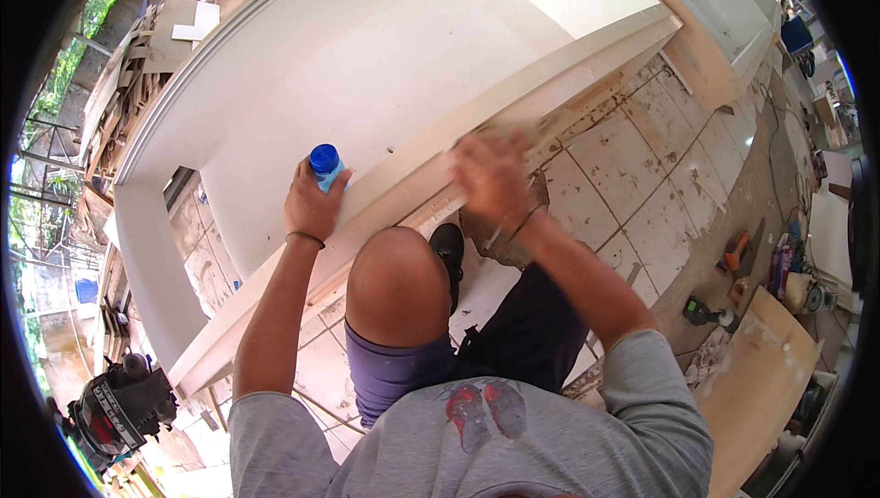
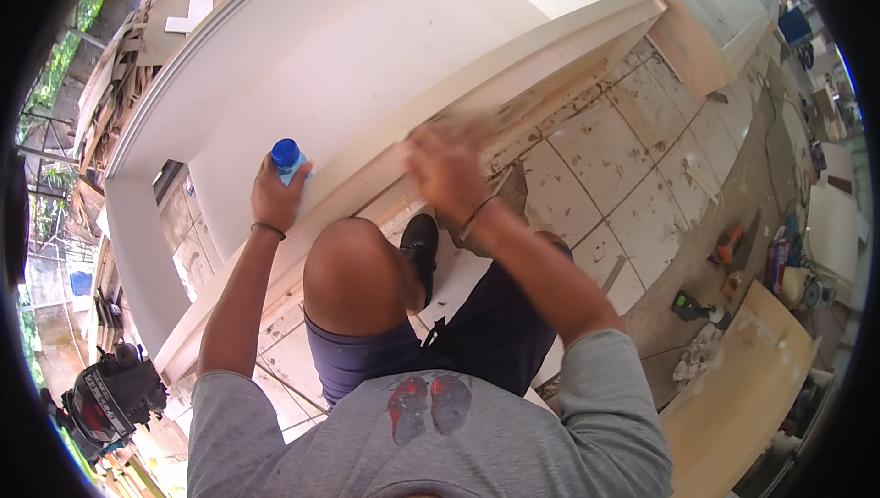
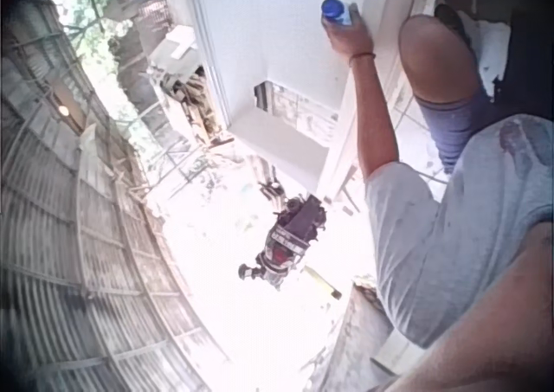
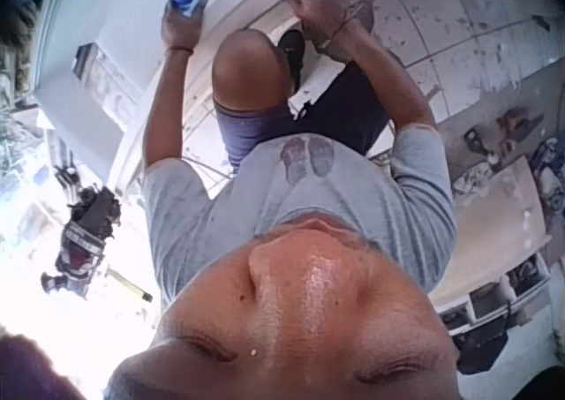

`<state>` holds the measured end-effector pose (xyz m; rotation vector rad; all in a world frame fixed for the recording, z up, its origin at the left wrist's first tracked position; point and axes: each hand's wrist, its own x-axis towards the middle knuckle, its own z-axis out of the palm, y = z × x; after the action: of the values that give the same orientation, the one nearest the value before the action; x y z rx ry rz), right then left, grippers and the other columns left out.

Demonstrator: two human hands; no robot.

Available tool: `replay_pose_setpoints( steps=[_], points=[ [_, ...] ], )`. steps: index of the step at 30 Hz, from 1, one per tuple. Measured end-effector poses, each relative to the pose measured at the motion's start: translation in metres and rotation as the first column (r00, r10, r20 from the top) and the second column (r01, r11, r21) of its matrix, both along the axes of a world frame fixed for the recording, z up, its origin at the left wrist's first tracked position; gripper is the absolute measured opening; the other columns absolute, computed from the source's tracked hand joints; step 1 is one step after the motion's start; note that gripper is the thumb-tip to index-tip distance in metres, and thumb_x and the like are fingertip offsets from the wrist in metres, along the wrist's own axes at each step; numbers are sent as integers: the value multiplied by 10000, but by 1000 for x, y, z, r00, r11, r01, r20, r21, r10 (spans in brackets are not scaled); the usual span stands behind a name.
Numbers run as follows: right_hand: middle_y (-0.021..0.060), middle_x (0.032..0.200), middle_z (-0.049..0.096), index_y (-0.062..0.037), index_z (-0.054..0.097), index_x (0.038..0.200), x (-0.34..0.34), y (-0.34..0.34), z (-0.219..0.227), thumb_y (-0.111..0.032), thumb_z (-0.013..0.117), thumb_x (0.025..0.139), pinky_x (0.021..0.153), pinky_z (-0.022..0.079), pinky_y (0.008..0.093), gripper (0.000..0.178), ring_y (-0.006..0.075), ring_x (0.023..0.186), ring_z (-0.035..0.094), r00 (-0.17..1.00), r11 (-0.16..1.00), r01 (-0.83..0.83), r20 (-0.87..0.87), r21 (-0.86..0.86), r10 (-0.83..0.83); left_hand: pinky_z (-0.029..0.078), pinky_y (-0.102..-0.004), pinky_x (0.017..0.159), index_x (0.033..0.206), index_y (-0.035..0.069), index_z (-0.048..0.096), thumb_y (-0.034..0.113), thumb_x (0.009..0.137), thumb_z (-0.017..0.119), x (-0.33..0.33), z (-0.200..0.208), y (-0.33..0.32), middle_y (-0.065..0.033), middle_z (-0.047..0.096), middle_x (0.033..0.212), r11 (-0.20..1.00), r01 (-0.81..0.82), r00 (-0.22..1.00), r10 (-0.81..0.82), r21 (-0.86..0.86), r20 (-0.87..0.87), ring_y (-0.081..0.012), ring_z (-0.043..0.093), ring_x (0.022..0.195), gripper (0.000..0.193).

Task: The person wipes the edges and surfaces of a white wooden cabinet frame with a cloth, occasionally applying liquid from a plastic bottle.

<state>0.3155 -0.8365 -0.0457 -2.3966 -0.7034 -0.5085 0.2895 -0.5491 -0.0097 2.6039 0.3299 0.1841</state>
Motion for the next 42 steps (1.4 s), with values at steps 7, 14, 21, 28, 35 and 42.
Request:
replay_pose_setpoints(
  steps=[7,14,21,28,35,42],
  points=[
    [44,1110,661,-113,719,921,32,-51,-9,-127,645,831,1075,314,539,117,256,1123,579,987,980,160,-53,117,-154,496,-449,829,1057,26,602,440,835,704,1,-5,-3,-186,666,998,1000,11,996,-9,-23,89,-373,635,951,481],
    [22,1030,665,-131,711,930,5,-28,-6,-122,630,829,1128,232,578,130,243,1082,590,983,989,142,116,28,-144,512,-462,826,1143,45,568,419,845,703,-7,-1,4,-159,643,1105,1000,-1,999,1,11,39,-368,634,994,497],
    [-16,1049,671,-140,710,923,25,-63,-16,-79,646,796,1137,205,519,155,194,1068,611,952,952,265,117,151,-283,514,-460,817,1133,43,569,411,844,707,-1,3,-5,-159,640,1094,999,32,999,-32,9,35,-370,636,982,488],
    [20,1002,667,-115,705,911,40,-90,-10,-72,665,772,1045,324,510,151,205,1078,617,940,967,228,234,110,-248,501,-452,813,1059,29,593,387,842,719,-2,3,-4,-176,659,1020,1000,19,997,-19,0,73,-375,638,943,437],
    [38,971,659,-102,691,863,10,-45,-7,-64,633,821,1054,319,447,81,247,1020,586,978,997,21,206,81,-37,505,-456,797,1059,26,584,398,842,715,-9,2,-5,-179,659,1017,999,-11,997,8,34,82,-376,641,932,450],
    [48,978,646,-104,695,908,16,-50,-20,-68,646,803,996,358,456,122,243,1003,584,967,974,147,184,173,-179,516,-465,797,1140,46,557,423,846,704,-5,2,0,-163,639,1089,999,21,998,-22,27,55,-382,634,974,500]
  ],
)
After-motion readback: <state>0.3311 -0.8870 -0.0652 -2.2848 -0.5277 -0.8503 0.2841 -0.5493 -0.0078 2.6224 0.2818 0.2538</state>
